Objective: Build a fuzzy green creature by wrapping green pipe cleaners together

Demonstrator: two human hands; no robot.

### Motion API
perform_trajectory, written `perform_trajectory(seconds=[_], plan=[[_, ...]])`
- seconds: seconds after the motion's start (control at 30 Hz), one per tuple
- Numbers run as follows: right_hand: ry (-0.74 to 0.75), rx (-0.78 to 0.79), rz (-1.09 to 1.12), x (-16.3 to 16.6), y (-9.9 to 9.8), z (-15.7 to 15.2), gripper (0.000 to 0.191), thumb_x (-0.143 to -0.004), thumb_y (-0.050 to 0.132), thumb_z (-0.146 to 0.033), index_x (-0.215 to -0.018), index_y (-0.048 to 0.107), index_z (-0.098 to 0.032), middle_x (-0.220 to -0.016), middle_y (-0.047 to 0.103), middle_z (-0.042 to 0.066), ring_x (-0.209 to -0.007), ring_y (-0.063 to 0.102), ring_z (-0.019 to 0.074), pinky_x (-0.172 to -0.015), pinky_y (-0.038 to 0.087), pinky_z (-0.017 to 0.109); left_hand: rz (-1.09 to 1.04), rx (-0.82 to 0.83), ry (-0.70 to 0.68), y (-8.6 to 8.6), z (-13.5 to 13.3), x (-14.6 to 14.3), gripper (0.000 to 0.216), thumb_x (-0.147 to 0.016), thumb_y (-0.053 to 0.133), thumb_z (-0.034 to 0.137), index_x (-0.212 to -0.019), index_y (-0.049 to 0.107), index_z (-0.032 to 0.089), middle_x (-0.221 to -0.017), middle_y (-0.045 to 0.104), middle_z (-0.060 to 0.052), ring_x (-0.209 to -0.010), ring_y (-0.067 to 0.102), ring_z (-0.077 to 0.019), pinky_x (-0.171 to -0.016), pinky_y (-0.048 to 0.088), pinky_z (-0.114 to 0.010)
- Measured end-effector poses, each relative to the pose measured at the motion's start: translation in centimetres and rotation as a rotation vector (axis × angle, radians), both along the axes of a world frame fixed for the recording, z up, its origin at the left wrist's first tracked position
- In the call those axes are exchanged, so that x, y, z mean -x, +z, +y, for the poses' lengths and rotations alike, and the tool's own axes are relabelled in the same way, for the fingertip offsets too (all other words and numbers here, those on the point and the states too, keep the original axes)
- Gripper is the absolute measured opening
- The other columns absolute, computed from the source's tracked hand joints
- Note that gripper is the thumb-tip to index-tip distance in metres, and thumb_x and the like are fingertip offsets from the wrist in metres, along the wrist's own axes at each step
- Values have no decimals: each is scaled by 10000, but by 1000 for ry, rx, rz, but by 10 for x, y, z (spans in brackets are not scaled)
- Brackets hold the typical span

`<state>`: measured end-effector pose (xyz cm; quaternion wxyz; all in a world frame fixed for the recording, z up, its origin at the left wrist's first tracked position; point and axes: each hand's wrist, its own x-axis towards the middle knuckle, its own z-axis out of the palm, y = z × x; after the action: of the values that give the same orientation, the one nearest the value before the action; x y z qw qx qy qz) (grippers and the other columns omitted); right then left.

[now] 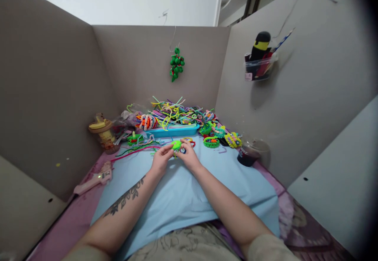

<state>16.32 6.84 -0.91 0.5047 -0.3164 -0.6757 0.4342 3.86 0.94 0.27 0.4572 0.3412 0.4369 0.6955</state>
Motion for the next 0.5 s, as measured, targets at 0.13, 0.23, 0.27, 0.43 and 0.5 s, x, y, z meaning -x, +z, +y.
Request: perform_trajectory(seconds=[0.13, 0.23, 0.27, 0.43, 0.5], plan=[[13, 7, 66, 1, 1, 1, 165, -641, 691, -318, -661, 571, -205, -1179, 508, 65, -1153, 439, 212, -1031, 262, 341, 2, 4, 0, 1, 0, -2, 469, -487, 829, 313, -900, 693, 137, -864, 708, -81, -765, 639, -171, -777, 467, -318], [38, 41, 122, 3, 0, 2, 206, -650, 693, -368, -667, 574, -200, -1169, 531, 68, -1141, 458, 216, -1020, 277, 344, -3, -1, 11, 2, 0, -2, 468, -487, 829, 309, -900, 691, 139, -869, 708, -80, -778, 638, -173, -788, 461, -323], [41, 64, 145, 4, -1, 3, 223, -647, 697, -385, -668, 576, -199, -1174, 535, 69, -1139, 463, 221, -1016, 282, 349, -5, -2, 16, 2, 0, -2, 464, -490, 828, 305, -901, 691, 139, -868, 708, -79, -779, 637, -173, -790, 459, -324], [72, 183, 270, 5, -2, 4, 256, -604, 724, -422, -667, 613, -200, -1178, 551, 66, -1153, 471, 247, -1015, 287, 363, -13, -20, 13, 1, 1, -1, 423, -501, 825, 274, -885, 700, 148, -872, 714, -73, -784, 636, -170, -800, 456, -320], [92, 231, 313, 6, -2, 5, 266, -583, 736, -427, -647, 613, -200, -1184, 555, 61, -1162, 469, 257, -1010, 291, 371, 4, -34, 9, 0, 2, 0, 398, -509, 821, 264, -872, 702, 152, -878, 715, -72, -797, 638, -172, -807, 457, -320]])
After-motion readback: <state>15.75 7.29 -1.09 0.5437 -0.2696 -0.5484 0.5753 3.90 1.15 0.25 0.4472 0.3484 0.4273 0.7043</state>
